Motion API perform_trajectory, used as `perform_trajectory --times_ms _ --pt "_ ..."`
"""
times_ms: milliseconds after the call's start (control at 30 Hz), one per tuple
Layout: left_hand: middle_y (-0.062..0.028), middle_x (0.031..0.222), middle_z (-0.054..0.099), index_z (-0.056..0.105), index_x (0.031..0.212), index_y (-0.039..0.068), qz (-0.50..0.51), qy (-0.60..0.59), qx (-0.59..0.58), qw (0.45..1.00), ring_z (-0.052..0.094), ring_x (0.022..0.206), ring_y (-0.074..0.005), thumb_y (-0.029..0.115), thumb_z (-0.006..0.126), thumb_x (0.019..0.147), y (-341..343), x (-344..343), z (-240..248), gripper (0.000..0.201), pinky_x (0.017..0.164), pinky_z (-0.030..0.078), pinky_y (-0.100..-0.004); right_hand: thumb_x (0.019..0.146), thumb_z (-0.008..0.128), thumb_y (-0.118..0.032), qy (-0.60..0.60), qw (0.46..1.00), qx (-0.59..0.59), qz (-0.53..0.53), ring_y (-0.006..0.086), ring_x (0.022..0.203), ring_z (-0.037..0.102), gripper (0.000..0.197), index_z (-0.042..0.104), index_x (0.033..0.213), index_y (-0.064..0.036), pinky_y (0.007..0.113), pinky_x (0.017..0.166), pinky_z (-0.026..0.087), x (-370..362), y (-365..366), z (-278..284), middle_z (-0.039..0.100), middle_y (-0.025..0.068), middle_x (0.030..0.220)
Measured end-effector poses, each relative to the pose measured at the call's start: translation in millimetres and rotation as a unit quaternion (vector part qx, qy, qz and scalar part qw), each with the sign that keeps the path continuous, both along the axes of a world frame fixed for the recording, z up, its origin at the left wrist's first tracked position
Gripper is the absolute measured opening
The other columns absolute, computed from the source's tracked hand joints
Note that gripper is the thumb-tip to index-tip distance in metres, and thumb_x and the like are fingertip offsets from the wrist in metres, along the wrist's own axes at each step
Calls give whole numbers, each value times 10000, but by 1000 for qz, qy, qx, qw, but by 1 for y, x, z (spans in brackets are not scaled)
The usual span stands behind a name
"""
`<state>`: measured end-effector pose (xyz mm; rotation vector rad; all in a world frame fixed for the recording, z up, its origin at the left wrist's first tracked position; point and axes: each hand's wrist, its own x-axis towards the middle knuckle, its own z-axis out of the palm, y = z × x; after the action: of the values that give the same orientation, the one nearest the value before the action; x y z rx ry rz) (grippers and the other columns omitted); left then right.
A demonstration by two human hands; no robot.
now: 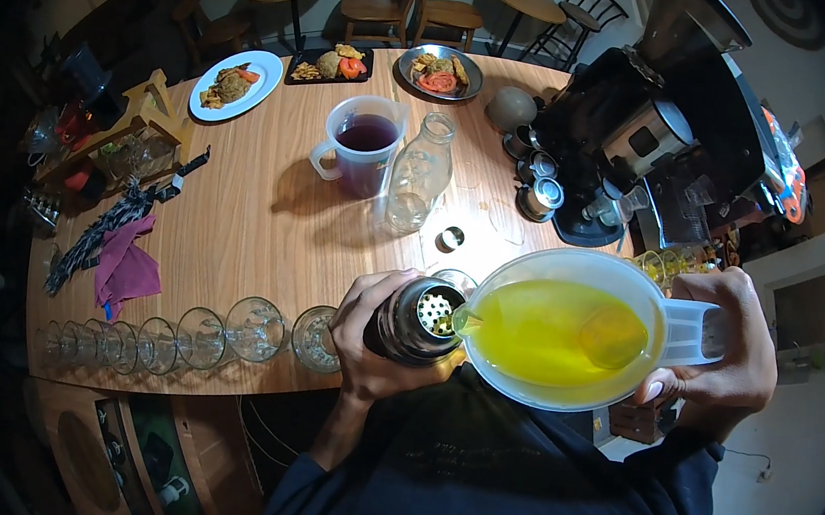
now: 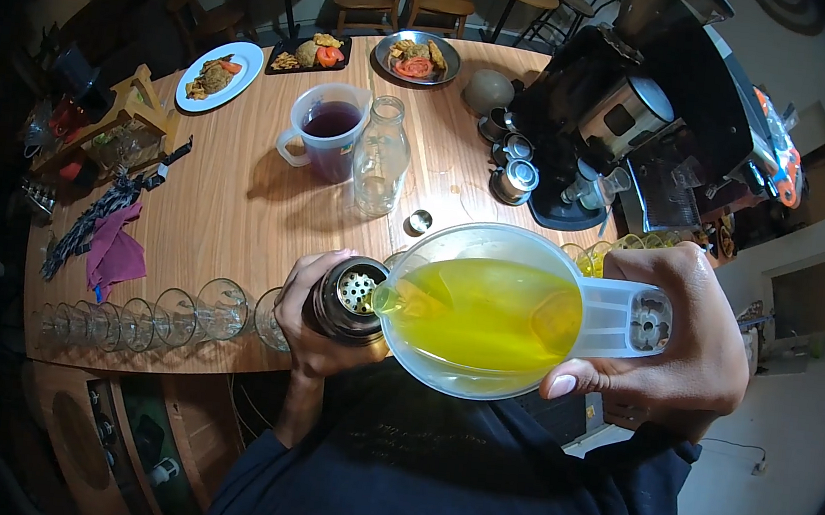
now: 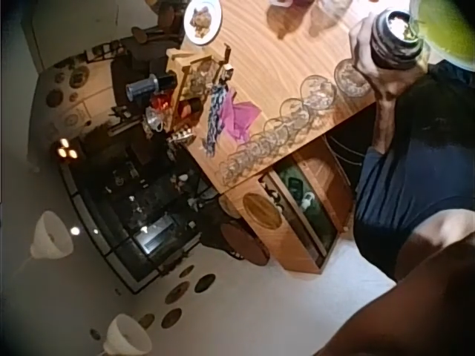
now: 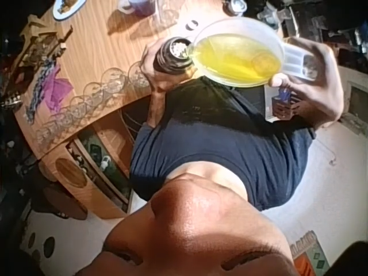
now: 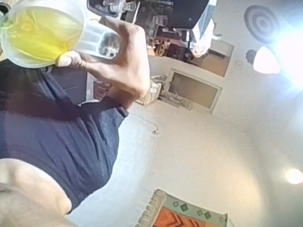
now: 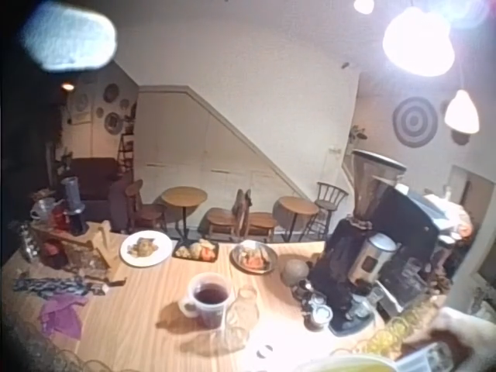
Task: Preparing and shaking a drink using a cocktail shaker and a pitcher.
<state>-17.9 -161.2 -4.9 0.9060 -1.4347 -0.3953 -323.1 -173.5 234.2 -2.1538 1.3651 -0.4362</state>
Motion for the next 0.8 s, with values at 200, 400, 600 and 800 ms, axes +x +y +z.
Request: perform_trajectory --times_ms 200,400,600,800 --pt "-143 1071 671 606 1250 -51 -6 0 6 1000 689 955 -242 269 953 539 0 1 -4 853 889 568 -367 436 1017 -555 -16 998 -48 29 199 894 643 1005 646 1187 0 297 787 527 0 0 -1 605 100 1000" --pt "-146 1080 681 629 1224 -35 -1 5 10 1000 691 962 -259 287 974 539 0 0 -1 832 883 574 -378 430 1013 -566 26 999 29 -11 198 905 647 1014 648 1185 5 297 785 531 9 -2 9 609 102 1000" --pt "-148 1082 688 642 1211 -22 3 17 7 1000 690 967 -272 302 991 546 1 0 1 818 876 578 -387 500 1016 -494 -7 998 -44 53 194 840 690 928 606 1165 7 300 741 553 7 -4 2 659 123 936" --pt "-153 1107 663 619 1239 -39 -19 28 8 999 685 984 -267 314 977 554 0 0 0 849 893 572 -383 443 1041 -486 -173 982 -64 -51 154 777 687 938 582 1115 -21 279 747 552 0 6 -31 663 89 858"
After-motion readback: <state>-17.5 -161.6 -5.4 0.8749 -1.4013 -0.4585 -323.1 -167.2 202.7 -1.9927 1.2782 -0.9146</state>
